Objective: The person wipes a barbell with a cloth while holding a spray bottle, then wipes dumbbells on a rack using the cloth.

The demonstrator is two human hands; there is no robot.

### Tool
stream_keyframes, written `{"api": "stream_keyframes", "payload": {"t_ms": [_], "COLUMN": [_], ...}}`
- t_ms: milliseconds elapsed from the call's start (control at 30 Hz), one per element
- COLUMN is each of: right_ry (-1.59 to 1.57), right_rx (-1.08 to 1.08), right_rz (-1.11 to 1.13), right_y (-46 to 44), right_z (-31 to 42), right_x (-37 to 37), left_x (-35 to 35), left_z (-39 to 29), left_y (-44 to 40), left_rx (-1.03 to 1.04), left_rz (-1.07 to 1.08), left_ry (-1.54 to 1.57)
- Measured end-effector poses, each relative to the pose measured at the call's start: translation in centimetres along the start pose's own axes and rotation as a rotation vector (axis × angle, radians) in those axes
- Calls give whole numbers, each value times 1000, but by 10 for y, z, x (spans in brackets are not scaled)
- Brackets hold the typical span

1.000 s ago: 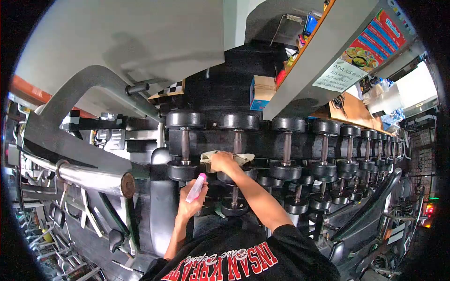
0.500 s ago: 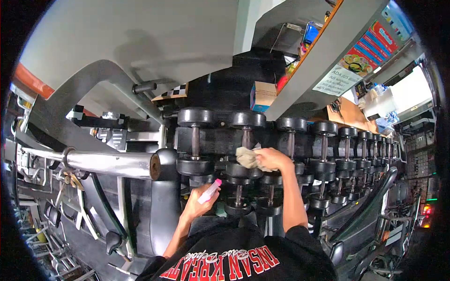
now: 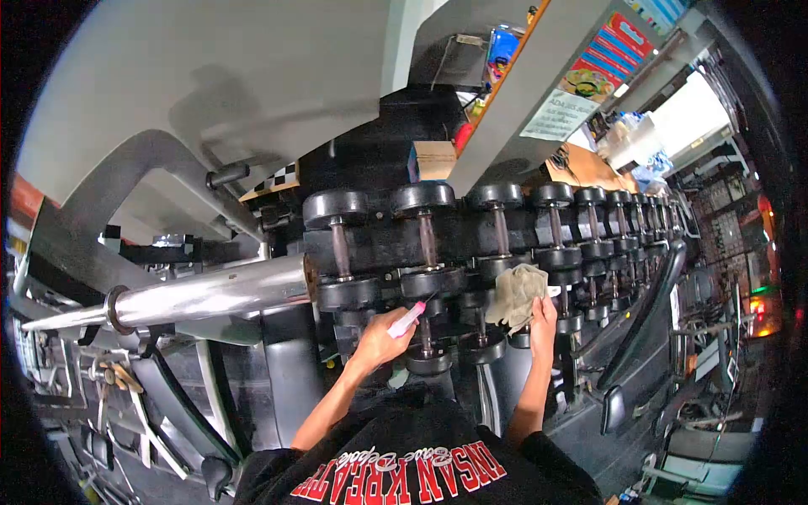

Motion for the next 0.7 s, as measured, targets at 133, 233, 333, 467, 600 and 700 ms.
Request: {"api": "stream_keyframes", "payload": {"t_ms": [133,233,333,467,600,700], "right_ry": [-96,-110,-73,318,687,701], "right_rx": [-41,-63,-107,-147,-695,-1020], "right_rz": [-19,-33,-188,13,239,425], "right_y": [27,33,36,33,33,56], "right_z": [9,1,1,7,11,23], "right_x": [2,-4,-2,51,148,199], "left_x": [1,2,1,-2,-1,-1], "left_z": [-5,-8,-8,-31,-36,-28], "left_y": [-7,-6,-4,3,18,40], "left_rx": [-15,-17,-51,2,-37,-206], "left_rz": [2,10,-10,-77,-95,-36], "left_ry": [-9,-42,-51,40,128,179]}}
Point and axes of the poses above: each hand's wrist, its own y-axis away from the middle knuckle, its own x-axis out of the palm, z = x × y, the point moved 8 cm from there along -y, towards the middle knuckle, and after that the axes turned 3 degrees about -y, right-handed, at the moved point
